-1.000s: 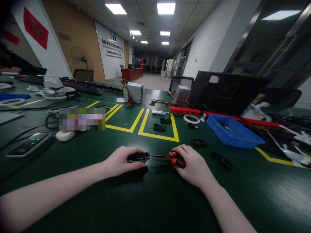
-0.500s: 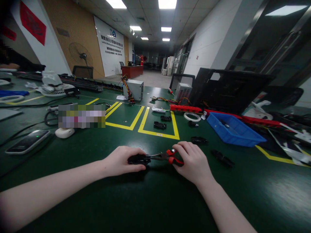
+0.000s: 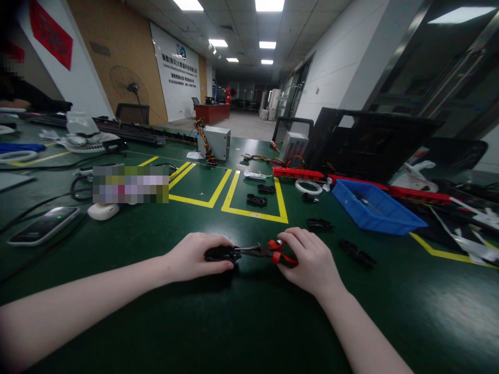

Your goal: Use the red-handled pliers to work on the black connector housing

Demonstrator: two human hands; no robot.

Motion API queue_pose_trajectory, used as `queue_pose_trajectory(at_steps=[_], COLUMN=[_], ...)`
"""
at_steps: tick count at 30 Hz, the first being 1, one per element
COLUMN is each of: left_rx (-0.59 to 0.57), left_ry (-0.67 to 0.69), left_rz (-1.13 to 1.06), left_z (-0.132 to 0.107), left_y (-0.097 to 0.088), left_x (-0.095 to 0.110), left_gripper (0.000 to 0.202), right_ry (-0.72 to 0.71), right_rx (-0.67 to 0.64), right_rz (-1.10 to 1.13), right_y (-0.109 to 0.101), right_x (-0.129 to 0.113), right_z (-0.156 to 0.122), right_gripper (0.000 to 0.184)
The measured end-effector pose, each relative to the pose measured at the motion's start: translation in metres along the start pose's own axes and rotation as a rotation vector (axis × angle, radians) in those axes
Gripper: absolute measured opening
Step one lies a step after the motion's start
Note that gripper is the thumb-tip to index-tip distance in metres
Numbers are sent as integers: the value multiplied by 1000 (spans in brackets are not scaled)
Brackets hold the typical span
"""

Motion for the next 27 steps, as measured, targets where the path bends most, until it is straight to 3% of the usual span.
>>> queue_pose_trajectory(at_steps=[10, 17, 27], left_rx=[0, 22, 12], left_ry=[15, 40, 103], left_rz=[-3, 30, 80], left_z=[0, -1, 0], left_y=[1, -2, -1], left_x=[1, 3, 7], left_gripper=[36, 38, 34], right_ry=[47, 86, 95], right_rx=[-73, -100, -110], right_rz=[63, 110, 128], right_y=[8, 12, 12], right_x=[0, 3, 1], right_z=[0, -2, -1], right_gripper=[27, 34, 28])
Point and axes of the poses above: each hand's wrist, its own z-axis towards the middle knuckle, its own y-axis out of the palm, x = y × z, the point moved 7 cm from there along z, towards the middle knuckle, and after that the axes turned 14 degrees about z, right-handed, at the moved point
